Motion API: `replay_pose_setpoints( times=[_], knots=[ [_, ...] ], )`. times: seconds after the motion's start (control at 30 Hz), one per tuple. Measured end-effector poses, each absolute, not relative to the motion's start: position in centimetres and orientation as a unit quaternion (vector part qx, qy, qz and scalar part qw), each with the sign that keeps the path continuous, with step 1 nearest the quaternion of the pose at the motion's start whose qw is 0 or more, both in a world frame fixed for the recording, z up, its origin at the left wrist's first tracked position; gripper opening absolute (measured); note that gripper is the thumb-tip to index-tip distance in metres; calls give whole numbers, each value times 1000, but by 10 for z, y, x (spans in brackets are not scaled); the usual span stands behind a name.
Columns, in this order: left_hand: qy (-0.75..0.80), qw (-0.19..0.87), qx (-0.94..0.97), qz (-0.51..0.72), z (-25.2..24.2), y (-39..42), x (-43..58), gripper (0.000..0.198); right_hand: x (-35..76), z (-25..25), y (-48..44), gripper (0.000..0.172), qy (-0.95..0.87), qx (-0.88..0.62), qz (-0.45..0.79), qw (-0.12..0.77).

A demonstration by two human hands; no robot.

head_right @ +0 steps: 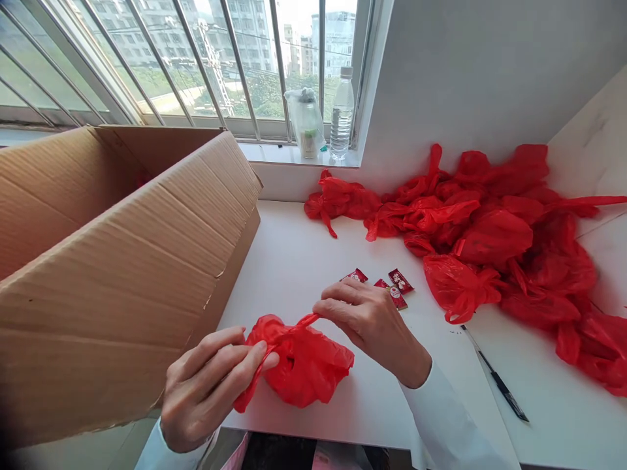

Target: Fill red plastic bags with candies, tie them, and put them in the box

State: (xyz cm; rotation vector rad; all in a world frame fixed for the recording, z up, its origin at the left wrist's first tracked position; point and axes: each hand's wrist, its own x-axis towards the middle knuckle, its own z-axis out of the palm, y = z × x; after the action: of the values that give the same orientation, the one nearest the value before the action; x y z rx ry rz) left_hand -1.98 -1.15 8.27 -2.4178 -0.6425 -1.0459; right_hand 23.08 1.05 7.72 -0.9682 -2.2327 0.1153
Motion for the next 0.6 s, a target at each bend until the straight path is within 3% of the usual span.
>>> replay_pose_setpoints(
  times=[0.07, 0.17, 0.3, 0.43, 0.6],
  knots=[
    [-255, 212, -870, -365, 70, -18, -29, 13, 246, 58, 14, 17, -854, -400, 58, 328],
    [-321, 122, -869, -356, 46, -33, -41, 7, 266, 24, 18, 20, -838, -461, 80, 280],
    [-386, 24, -863, -326, 20, -57, -52, 20, 277, -3, 20, 26, -835, -502, 105, 198],
    [-459, -72, -820, -334, -2, -70, -59, 22, 270, 8, 13, 26, -833, -523, 78, 160],
    [-502, -136, -774, -362, -34, -65, -60, 17, 232, 46, -13, 47, -874, -439, 86, 190]
  ],
)
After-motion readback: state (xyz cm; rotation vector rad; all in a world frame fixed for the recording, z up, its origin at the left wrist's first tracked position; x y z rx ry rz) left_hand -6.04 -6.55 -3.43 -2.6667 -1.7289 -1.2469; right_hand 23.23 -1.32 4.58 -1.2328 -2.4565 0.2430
